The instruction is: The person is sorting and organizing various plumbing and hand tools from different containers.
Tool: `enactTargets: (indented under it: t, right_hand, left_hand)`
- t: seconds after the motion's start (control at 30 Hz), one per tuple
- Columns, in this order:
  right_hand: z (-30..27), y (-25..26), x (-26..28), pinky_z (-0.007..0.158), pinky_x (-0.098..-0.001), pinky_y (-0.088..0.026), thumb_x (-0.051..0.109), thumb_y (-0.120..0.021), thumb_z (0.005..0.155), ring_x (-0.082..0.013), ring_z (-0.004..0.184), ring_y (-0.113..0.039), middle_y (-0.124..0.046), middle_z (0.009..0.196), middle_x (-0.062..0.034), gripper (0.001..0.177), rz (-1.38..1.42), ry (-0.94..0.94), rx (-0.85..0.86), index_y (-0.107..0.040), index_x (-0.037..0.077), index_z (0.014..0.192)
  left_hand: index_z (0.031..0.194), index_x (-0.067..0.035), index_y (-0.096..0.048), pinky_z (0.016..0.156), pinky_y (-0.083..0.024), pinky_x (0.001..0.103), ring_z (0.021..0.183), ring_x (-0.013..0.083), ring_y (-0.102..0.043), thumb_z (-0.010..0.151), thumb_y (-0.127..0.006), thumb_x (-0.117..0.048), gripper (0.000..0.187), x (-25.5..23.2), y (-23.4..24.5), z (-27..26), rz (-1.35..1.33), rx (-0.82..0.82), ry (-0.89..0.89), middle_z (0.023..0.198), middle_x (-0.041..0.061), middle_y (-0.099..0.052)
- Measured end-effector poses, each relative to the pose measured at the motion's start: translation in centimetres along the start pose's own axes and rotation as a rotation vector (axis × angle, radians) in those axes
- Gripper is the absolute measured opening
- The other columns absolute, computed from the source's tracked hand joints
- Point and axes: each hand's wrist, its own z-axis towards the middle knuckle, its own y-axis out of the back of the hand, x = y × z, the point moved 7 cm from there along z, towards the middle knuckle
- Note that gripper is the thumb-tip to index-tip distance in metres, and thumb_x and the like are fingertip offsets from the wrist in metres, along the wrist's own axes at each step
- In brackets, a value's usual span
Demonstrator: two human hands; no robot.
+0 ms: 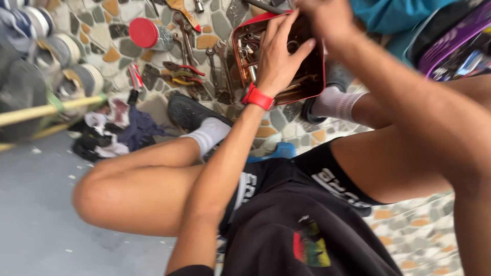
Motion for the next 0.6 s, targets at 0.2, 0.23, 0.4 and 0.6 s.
enactTargets:
  t: [0.2,0.23,0.4,0.6]
  right_hand:
    - [3.9,14.0,-4.6,0.066,-0.0383,-0.061,0.027,-0.081,0.086,-0.0181,0.076,-0.072,-0.073,0.092,-0.0119,0.038,-0.369,-0.065,-0.438,-0.063,-0.003,0.101]
    - [4.2,16.0,-6.5,0.065,-0.0389,-0.061,0.028,-0.081,0.084,-0.0182,0.076,-0.072,-0.074,0.091,-0.0124,0.040,-0.430,-0.082,-0.500,-0.063,-0.003,0.100]
    - [1.7,22.1,-17.3,0.062,-0.0414,-0.061,0.031,-0.084,0.078,-0.0187,0.073,-0.072,-0.074,0.090,-0.0146,0.046,-0.669,-0.164,-0.767,-0.061,-0.005,0.096]
    - [-1.4,20.1,-19.6,0.084,-0.0477,-0.057,0.029,-0.085,0.076,-0.0412,0.098,-0.072,-0.070,0.105,-0.0309,0.051,-0.936,-0.348,-0.526,-0.065,-0.007,0.104]
  left_hand:
    - [0.116,-0.009,-0.066,0.088,-0.056,0.042,0.097,0.0284,-0.069,0.092,-0.074,-0.026,0.030,6.4,-2.3,0.0,-0.077,0.243,0.282,0.107,0.009,-0.067]
    - [0.116,-0.010,-0.067,0.089,-0.054,0.045,0.101,0.0304,-0.067,0.094,-0.074,-0.030,0.031,8.3,-3.9,-1.4,0.079,0.388,0.277,0.109,0.011,-0.066]
    - [0.115,-0.010,-0.069,0.088,-0.049,0.055,0.112,0.0397,-0.057,0.084,-0.078,-0.032,0.039,10.5,-4.8,-5.6,0.441,0.607,0.216,0.119,0.015,-0.060]
    - [0.123,-0.008,-0.067,0.096,-0.046,0.056,0.122,0.0404,-0.050,0.080,-0.080,-0.030,0.050,13.6,-6.8,-8.4,0.495,0.732,0.237,0.129,0.017,-0.055]
